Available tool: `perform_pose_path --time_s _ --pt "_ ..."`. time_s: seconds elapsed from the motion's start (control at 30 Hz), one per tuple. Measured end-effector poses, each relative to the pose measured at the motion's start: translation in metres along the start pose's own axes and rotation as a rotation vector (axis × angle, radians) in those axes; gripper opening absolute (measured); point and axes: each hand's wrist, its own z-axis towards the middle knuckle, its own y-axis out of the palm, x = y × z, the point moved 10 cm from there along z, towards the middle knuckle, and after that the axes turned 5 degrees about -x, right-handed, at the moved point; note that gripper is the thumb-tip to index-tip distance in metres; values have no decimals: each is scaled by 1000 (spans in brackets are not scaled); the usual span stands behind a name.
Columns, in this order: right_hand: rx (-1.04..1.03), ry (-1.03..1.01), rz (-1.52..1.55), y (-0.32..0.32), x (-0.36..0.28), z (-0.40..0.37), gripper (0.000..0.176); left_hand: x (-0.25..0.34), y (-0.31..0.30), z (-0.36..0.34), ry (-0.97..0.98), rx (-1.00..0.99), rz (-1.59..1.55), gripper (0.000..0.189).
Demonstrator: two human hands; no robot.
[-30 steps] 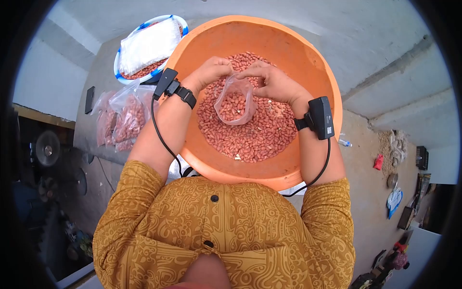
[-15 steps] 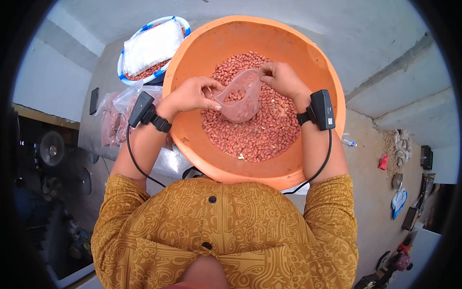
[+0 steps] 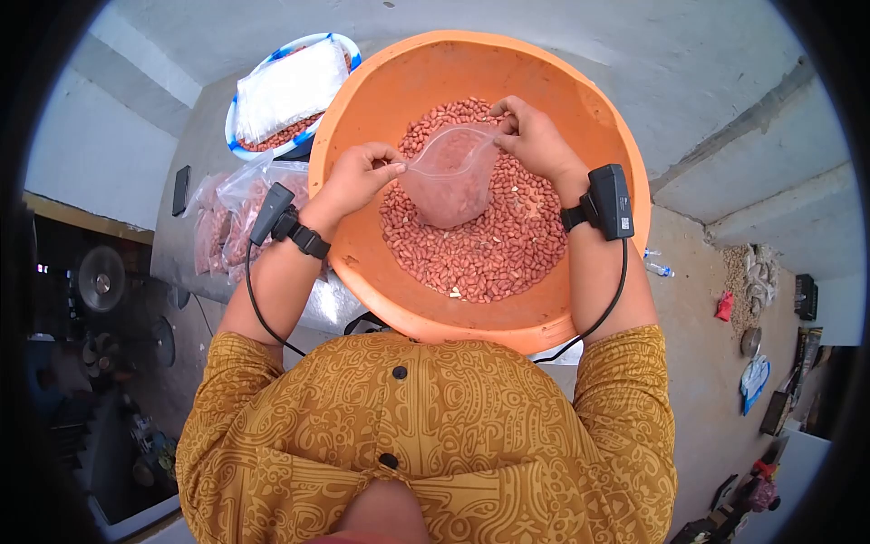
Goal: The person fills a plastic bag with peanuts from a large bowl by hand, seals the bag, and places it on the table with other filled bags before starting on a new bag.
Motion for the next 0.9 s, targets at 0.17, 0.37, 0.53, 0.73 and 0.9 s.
perform_pose_path --time_s 0.17,0.37,0.53,0.73,0.9 --pt "-169 -31 116 -8 -20 -13 26 1 -25 0 28 31 -244 10" --pt "-172 -16 220 -8 -4 -5 26 -20 -24 24 -189 -78 -255 9" --pt "-17 140 255 -8 42 3 23 -46 -9 48 -347 -21 -353 8" --pt "52 199 333 -11 75 7 14 -56 -7 65 -372 61 -441 8" --pt "131 188 356 -13 75 8 16 -56 -1 63 -262 66 -624 9"
